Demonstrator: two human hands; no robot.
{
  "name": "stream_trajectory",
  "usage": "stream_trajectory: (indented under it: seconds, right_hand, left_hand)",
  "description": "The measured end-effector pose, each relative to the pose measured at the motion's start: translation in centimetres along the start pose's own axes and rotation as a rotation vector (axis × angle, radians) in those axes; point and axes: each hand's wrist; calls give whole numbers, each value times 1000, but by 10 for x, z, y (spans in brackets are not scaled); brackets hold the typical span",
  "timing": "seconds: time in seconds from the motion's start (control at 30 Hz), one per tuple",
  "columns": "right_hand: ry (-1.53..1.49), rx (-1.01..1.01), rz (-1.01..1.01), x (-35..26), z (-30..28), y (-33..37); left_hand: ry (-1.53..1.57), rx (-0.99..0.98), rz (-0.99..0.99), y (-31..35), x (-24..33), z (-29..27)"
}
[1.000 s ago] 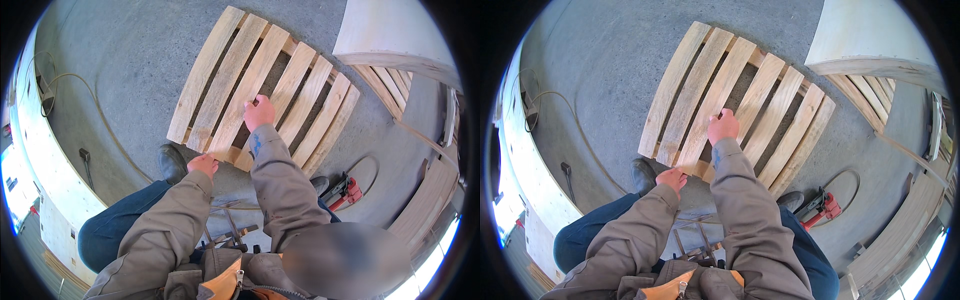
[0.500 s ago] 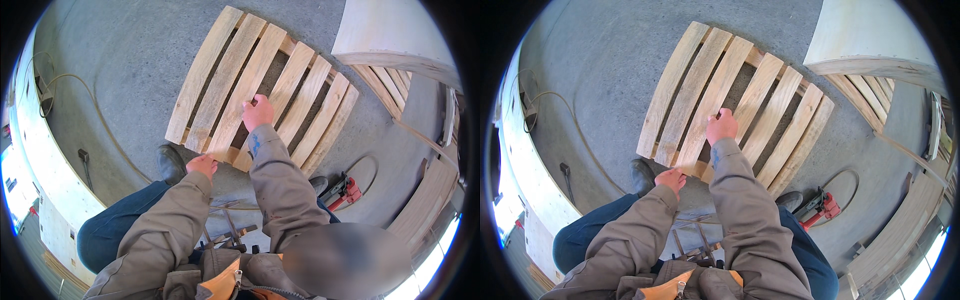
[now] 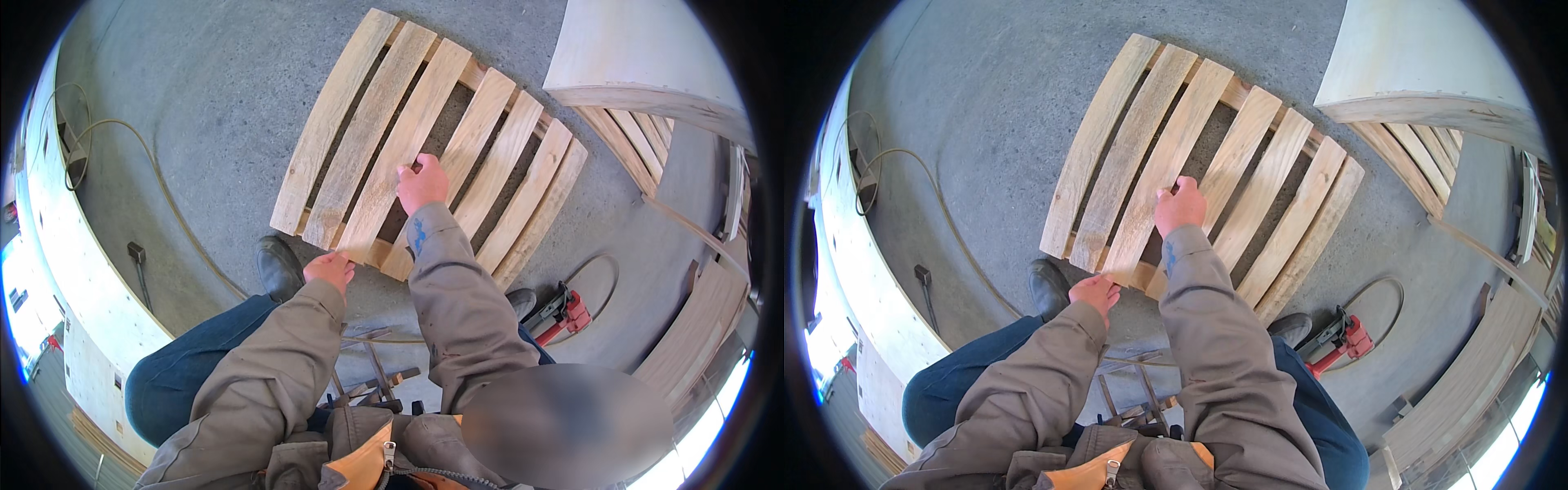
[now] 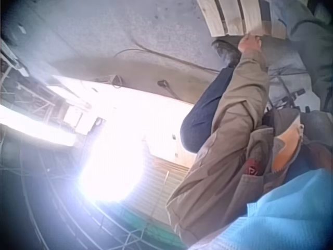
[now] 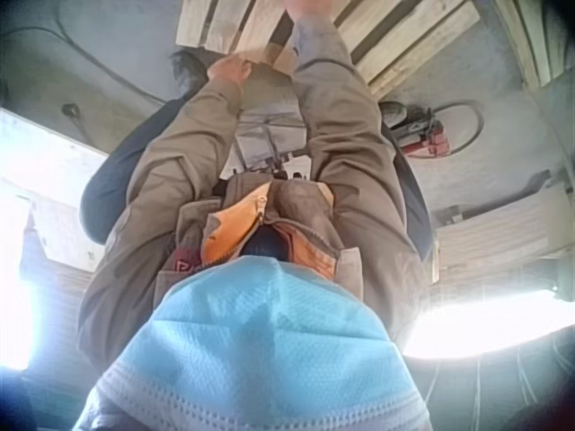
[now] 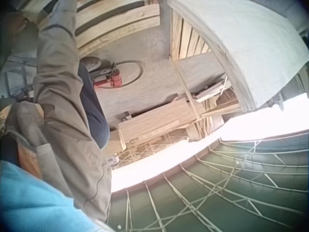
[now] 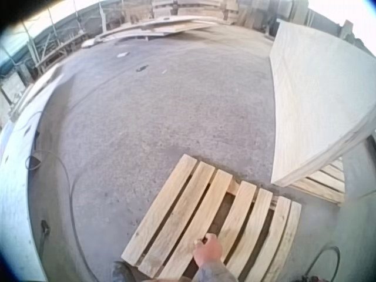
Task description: The person assembles a wooden pallet by arranging planks and securing them with a nail gun. They adjust the planks and use the nail gun to fasten them together.
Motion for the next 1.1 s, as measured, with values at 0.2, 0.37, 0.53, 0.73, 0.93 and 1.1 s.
stream_trajectory:
  seconds: [0.2, 0.37, 0.53, 0.73, 0.93, 1.1]
  right_hand:
    - [10, -4, -3, 3, 1, -2]
    - [62, 6, -58, 5, 4, 0]
    - [81, 27, -69, 11, 0, -9]
    - [50, -3, -31, 6, 3, -10]
    - [33, 2, -15, 7, 3, -9]
    - [20, 1, -15, 6, 1, -7]
  left_hand:
    - [-15, -21, -5, -1, 0, -1]
    - [-20, -10, -12, -2, -3, -6]
    - [-17, -53, 7, -5, -3, 0]
    - [-40, -26, 1, -2, 3, -1]
    - [-47, -30, 2, 2, 4, -1]
    - [-38, -7, 4, 5, 5, 1]
Point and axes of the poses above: each hand's wrist, its own y-axis away from the middle knuckle, its own z-axis out of the palm, x = y × z, and after that the axes turned 5 degrees about -x, right-handed
